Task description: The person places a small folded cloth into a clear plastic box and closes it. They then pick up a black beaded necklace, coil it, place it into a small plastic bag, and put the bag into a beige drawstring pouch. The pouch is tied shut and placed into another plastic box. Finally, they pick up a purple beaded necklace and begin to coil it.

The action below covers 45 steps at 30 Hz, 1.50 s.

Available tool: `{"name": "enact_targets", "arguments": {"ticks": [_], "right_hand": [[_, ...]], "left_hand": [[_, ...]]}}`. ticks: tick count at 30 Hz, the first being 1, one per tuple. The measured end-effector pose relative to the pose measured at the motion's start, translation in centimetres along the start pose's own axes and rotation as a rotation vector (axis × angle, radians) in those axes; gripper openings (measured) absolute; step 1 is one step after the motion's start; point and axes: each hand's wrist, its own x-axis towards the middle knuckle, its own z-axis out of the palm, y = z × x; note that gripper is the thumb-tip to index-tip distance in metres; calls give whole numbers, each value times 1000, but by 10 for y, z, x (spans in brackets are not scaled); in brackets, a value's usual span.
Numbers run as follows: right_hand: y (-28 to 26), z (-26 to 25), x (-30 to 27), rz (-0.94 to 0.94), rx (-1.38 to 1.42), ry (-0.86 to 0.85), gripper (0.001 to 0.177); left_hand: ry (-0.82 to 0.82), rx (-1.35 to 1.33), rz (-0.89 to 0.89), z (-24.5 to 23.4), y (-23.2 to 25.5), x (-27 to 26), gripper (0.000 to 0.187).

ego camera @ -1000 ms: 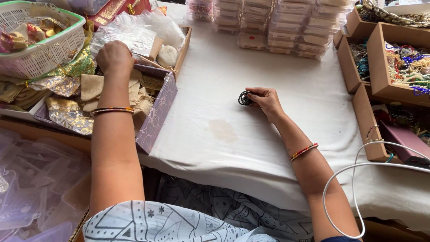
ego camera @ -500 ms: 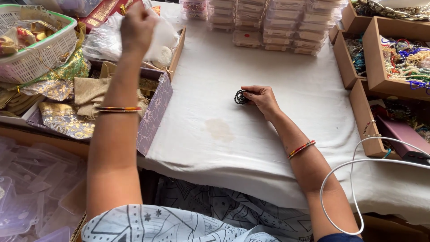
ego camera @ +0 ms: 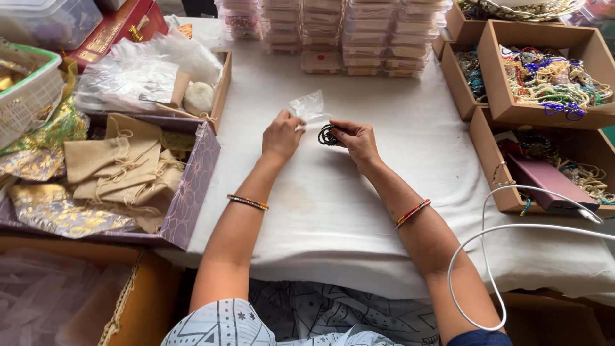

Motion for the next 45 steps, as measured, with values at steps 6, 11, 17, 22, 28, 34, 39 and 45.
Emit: {"name": "enact_targets", "arguments": {"ticks": [6, 11, 17, 22, 28, 34, 39, 45], "right_hand": [[0, -2, 0, -15, -32, 66, 25], [0, 5, -4, -78, -132, 26, 25], [2, 11, -8, -174, -244, 32, 26], [-4, 15, -11, -329, -284, 108, 25], [-13, 19, -17, -461, -417, 201, 24], [-14, 20, -18, -470, -462, 192, 24], [-13, 22, -19, -494, -476, 183, 25], [-9, 21, -17, -521, -491, 144, 26]], "left_hand": [[8, 166, 86, -2, -3, -10, 6], [-81, -1, -61, -8, -4, -12, 10], [-88, 3, -160, -17, 8, -10, 14], [83, 170, 10, -10, 6, -14, 9], [-105, 186, 39, 12, -1, -18, 8], [-14, 182, 129, 1, 11, -18, 15], [59, 102, 99, -11, 21, -16, 8], [188, 35, 72, -12, 20, -14, 6]]}}
